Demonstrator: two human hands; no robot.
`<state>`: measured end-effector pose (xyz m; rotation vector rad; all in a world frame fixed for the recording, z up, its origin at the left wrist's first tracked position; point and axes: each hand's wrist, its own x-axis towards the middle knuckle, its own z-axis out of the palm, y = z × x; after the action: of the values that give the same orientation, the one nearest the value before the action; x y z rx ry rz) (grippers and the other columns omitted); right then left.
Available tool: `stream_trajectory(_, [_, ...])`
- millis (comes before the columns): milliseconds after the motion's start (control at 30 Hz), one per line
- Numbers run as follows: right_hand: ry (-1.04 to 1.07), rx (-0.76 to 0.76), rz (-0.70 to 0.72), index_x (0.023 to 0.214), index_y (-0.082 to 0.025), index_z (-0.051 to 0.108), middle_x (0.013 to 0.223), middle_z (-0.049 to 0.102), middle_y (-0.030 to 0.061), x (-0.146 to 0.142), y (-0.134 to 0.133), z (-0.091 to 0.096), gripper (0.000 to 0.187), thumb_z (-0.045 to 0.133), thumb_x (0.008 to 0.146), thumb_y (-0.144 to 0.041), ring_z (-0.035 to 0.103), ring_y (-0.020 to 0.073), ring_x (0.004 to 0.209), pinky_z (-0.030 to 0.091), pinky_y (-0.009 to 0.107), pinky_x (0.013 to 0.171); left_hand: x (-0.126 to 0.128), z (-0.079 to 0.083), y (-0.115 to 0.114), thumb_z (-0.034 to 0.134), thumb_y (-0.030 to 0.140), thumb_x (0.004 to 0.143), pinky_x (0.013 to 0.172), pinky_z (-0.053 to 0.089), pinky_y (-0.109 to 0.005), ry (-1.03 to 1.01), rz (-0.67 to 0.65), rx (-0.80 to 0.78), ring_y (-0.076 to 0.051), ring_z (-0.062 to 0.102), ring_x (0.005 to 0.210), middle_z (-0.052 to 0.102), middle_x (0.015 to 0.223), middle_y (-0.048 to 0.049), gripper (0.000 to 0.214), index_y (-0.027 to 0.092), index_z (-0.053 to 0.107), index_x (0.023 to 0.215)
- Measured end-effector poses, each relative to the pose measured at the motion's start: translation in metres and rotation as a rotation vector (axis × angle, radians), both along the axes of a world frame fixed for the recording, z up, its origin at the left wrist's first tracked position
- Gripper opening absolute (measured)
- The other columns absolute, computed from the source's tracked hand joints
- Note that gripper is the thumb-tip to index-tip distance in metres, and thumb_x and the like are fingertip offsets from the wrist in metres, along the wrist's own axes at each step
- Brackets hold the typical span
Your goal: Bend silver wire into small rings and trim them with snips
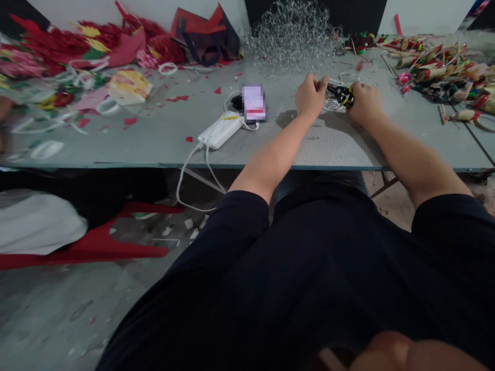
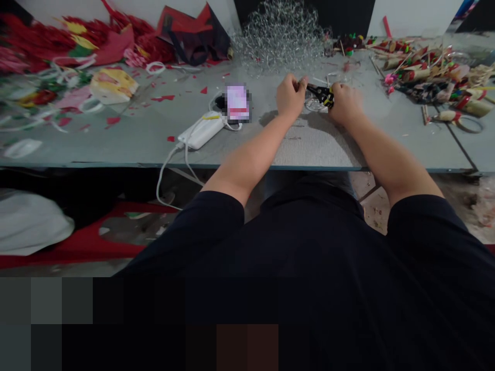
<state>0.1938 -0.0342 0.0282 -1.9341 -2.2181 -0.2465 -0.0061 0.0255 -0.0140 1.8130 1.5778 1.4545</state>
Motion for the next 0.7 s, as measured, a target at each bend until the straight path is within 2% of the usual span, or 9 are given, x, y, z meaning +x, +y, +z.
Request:
stream_trajectory(133, [-0.041,-0.001,-0.007,0.173,-0.008,0.072,0.169,0.075,0.0295,0.001,0.001,0.001,0.057,0.074,0.116,-0.017,0.075,0.0493,0.152,0.060,0.059,0.127,-0.003,-0.002,0.000,0.073,0.060,0.130,0.103,0.051,-0.051,-0.016,-0.019,0.018,-0.040,0.071,0.110,0.070,0.098,-0.0086,0.064,0.036,0.033,0.086])
stream_trajectory(233, [-0.051,-0.005,-0.005,0.173,-0.007,0.071,0.167,0.075,0.0300,0.002,0.000,0.002,0.057,0.076,0.116,-0.017,0.075,0.0491,0.150,0.061,0.058,0.124,-0.002,-0.006,0.005,0.076,0.054,0.132,0.102,0.049,-0.047,0.003,-0.010,0.011,-0.037,0.070,0.108,0.063,0.095,-0.0063,0.064,0.036,0.034,0.088])
stream_trajectory(333, [-0.037,-0.008,0.002,0.174,-0.007,0.071,0.167,0.075,0.0294,0.000,-0.001,0.001,0.057,0.078,0.117,-0.015,0.075,0.0481,0.150,0.060,0.056,0.125,0.000,-0.009,0.010,0.070,0.047,0.138,0.104,0.048,-0.042,0.032,0.011,0.022,-0.031,0.065,0.104,0.057,0.093,-0.0037,0.061,0.035,0.034,0.091])
stream_trajectory(533, [-0.023,-0.020,-0.008,0.172,-0.004,0.071,0.167,0.074,0.0321,0.000,0.001,0.000,0.056,0.078,0.118,-0.016,0.074,0.0494,0.151,0.058,0.055,0.124,-0.005,-0.008,0.013,0.074,0.057,0.134,0.099,0.047,-0.045,0.007,-0.047,0.025,-0.033,0.062,0.104,0.065,0.097,-0.0065,0.062,0.036,0.035,0.090])
stream_trajectory(700, [-0.037,-0.006,-0.007,0.170,-0.006,0.072,0.162,0.077,0.0291,0.004,0.004,-0.002,0.057,0.079,0.116,-0.021,0.076,0.0467,0.146,0.060,0.053,0.122,-0.009,-0.014,0.024,0.066,0.039,0.138,0.100,0.051,-0.044,0.038,-0.062,0.104,-0.028,0.055,0.095,0.056,0.091,-0.0028,0.060,0.037,0.028,0.092])
